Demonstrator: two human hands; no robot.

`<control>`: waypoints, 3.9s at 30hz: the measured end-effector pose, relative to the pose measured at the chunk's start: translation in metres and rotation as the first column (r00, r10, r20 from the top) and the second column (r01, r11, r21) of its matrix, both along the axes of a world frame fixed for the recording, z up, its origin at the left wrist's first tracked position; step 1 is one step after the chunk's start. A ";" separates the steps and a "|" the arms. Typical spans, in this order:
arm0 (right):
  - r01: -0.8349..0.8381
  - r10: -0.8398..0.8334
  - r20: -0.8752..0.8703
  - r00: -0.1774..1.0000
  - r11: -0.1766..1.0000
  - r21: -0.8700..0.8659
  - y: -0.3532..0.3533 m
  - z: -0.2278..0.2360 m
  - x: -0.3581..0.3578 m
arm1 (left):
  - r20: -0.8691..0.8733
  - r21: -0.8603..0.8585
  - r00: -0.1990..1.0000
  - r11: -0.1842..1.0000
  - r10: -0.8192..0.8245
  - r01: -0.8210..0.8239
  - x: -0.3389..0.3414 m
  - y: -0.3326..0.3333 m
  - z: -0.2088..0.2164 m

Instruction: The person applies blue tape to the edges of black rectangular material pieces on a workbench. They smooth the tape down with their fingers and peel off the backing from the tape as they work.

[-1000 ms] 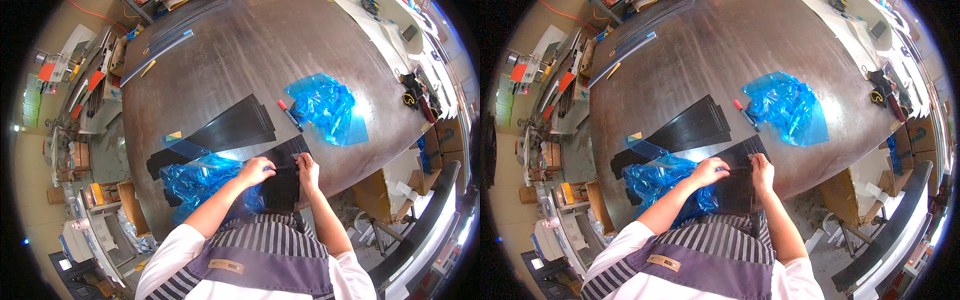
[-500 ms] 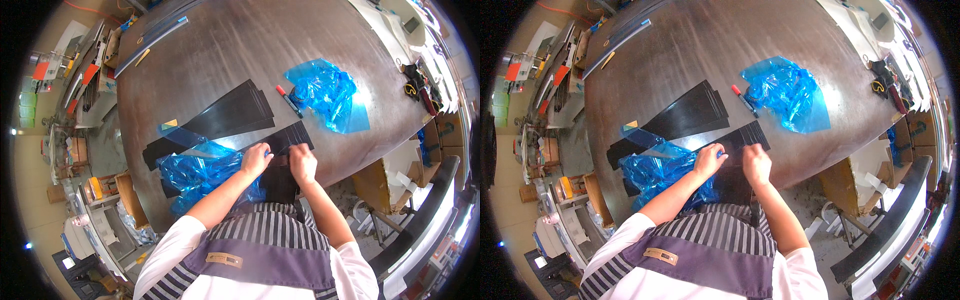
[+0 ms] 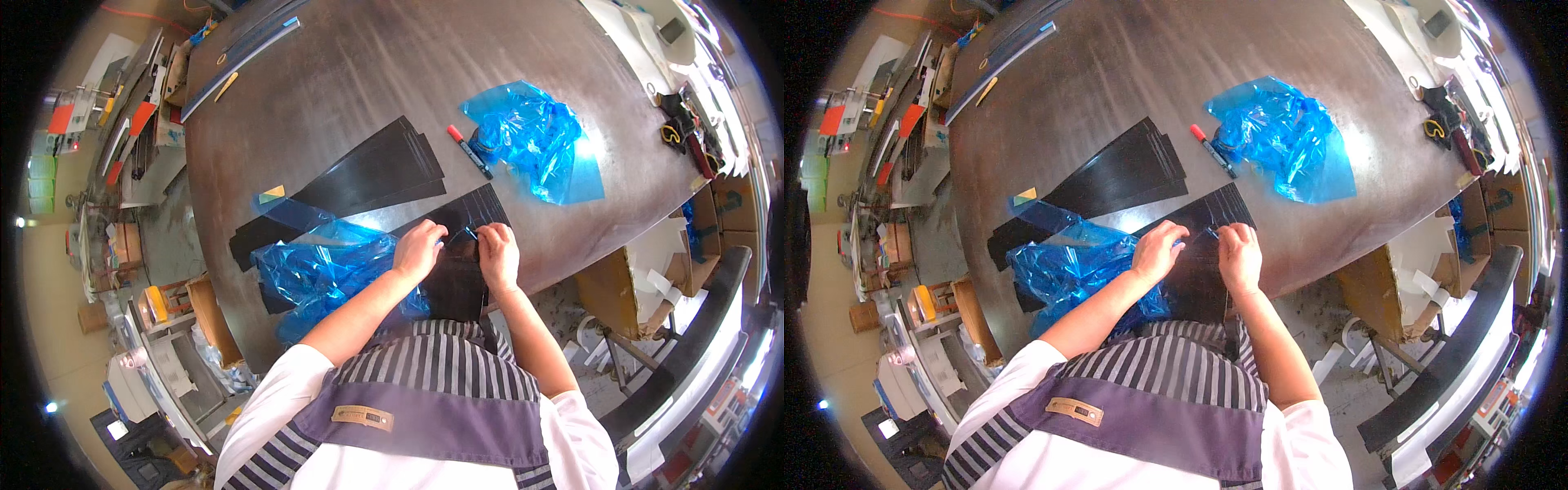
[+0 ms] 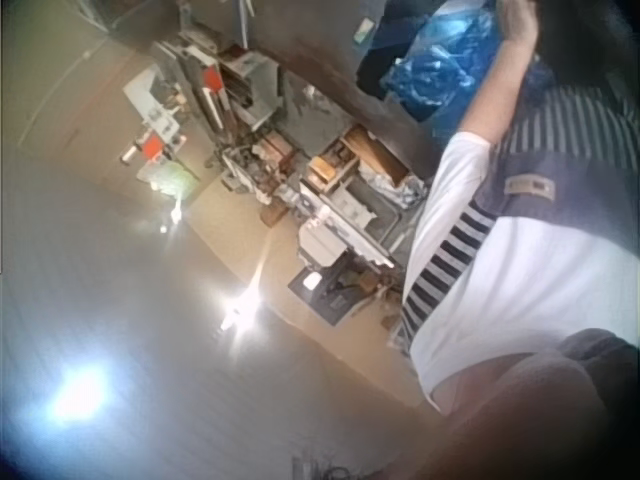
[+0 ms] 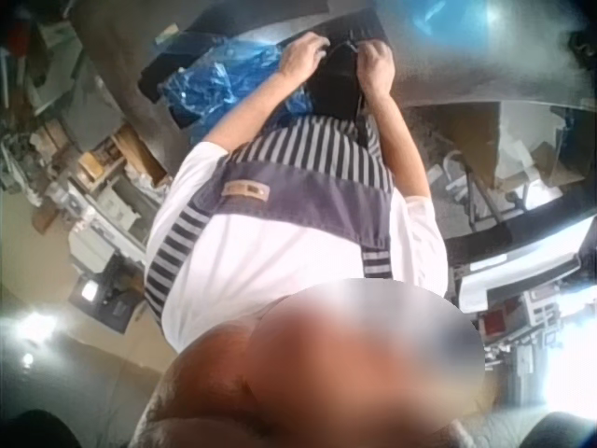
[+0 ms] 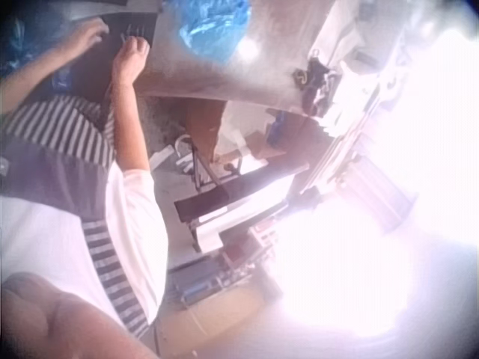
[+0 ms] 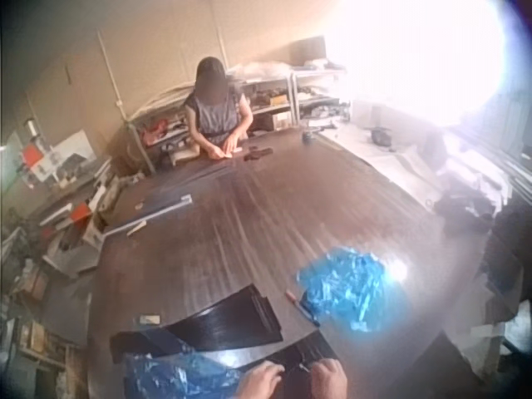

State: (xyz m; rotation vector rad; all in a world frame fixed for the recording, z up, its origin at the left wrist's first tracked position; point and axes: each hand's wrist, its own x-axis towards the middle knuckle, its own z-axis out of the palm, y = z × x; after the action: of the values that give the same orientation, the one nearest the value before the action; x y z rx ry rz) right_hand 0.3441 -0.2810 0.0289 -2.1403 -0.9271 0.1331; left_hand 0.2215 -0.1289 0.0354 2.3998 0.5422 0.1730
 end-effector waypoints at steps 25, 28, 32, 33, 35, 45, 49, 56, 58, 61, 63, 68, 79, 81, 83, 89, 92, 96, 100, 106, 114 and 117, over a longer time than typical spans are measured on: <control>-0.289 0.307 0.099 0.946 0.943 -0.167 -0.010 0.001 -0.027 | -0.147 -0.075 0.986 0.995 -0.077 0.067 0.002 -0.003 0.004; -0.177 0.179 0.009 0.984 0.979 -0.099 -0.010 -0.001 -0.019 | -0.244 -0.018 0.952 0.982 -0.185 0.187 0.007 -0.002 0.012; -0.133 0.128 -0.094 0.987 0.990 -0.049 -0.015 -0.008 -0.013 | -0.145 0.032 0.962 0.970 -0.232 0.239 0.017 0.003 0.009; -0.130 0.123 -0.119 0.985 0.990 -0.054 -0.015 -0.008 -0.012 | -0.132 0.043 0.961 0.967 -0.243 0.251 0.021 0.006 0.005; -0.094 0.077 -0.191 0.979 0.992 -0.084 -0.012 -0.006 -0.009 | -0.110 0.062 0.958 0.960 -0.264 0.272 0.025 0.009 0.001; 0.128 -0.123 -0.561 0.819 0.991 -0.032 -0.003 -0.015 -0.004 | -0.003 -0.494 0.840 0.729 0.543 -0.473 -0.018 0.045 -0.011; 0.290 -0.187 -0.527 0.829 0.949 0.119 -0.008 -0.019 0.009 | -0.064 0.108 0.962 0.960 0.264 -0.257 -0.013 0.031 0.002; 0.093 -0.058 0.186 0.981 0.979 -0.181 -0.014 0.012 0.021 | 0.078 0.031 0.938 0.940 0.336 -0.340 -0.020 0.039 -0.012; -0.200 0.212 0.074 0.974 0.969 -0.147 -0.004 0.021 -0.003 | 0.107 0.003 0.929 0.934 0.355 -0.358 -0.021 0.037 -0.018; -0.566 0.581 -0.065 0.811 0.754 -0.334 0.008 0.009 -0.031 | 0.103 -0.043 0.903 0.909 0.417 -0.415 -0.033 0.042 -0.019; -0.556 0.580 -0.049 0.813 0.751 -0.356 0.011 0.007 -0.030 | 0.135 -0.103 0.838 0.849 0.529 -0.519 -0.063 0.063 -0.021; -0.485 0.527 -0.015 0.850 0.769 -0.416 0.006 0.007 -0.036 | 0.138 0.145 0.410 0.391 0.901 -0.909 -0.268 0.181 0.078; -0.379 0.396 -0.036 0.918 0.843 -0.382 0.019 0.008 -0.060 | 0.281 0.934 0.219 -0.319 0.934 0.161 -0.737 0.148 0.390; -0.355 0.356 -0.066 0.932 0.863 -0.359 0.019 0.004 -0.061 | 0.195 0.930 0.286 -0.084 0.938 -0.357 -0.723 0.169 0.331; -0.351 0.331 -0.123 0.936 0.907 -0.234 0.018 0.022 -0.060 | 0.106 0.329 0.394 0.341 0.913 -0.881 -0.574 0.163 0.254; -0.827 0.838 -0.309 0.450 0.521 0.212 0.079 0.157 -0.132 | -0.035 -0.791 0.834 0.495 0.550 -0.359 -0.274 0.043 0.230; -0.731 0.887 -0.442 0.136 0.391 0.559 0.095 0.172 -0.180 | 0.267 -0.895 0.735 0.444 0.623 -0.051 -0.203 0.033 0.226; -0.674 0.799 -0.583 0.147 0.512 0.532 0.089 0.195 -0.212 | 0.562 -0.803 -0.006 0.544 0.827 -0.245 -0.158 0.057 0.278; -0.709 0.677 -0.594 0.435 0.664 0.238 0.074 0.208 -0.210 | 0.973 0.148 0.226 0.625 0.046 -0.766 -0.161 0.088 0.266; -0.098 0.384 -0.447 0.808 0.836 0.540 0.054 0.202 -0.170 | 0.370 -0.852 0.907 0.463 0.203 0.244 -0.174 0.032 0.166; 0.196 0.578 -0.816 0.006 0.799 0.568 0.039 0.172 -0.149 | 0.647 -0.581 0.547 0.808 0.532 -0.100 -0.130 -0.028 0.143; 0.072 0.570 -0.813 0.117 0.812 0.580 0.027 0.185 -0.157 | 0.796 -0.387 0.418 0.899 0.438 -0.205 -0.127 -0.014 0.135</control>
State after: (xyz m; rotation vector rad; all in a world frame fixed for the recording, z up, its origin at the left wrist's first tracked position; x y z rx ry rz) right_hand 0.1874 -0.2536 0.2139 -0.8803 -0.3729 1.2293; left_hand 0.0948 -0.1425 0.1704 1.6005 0.4661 1.3637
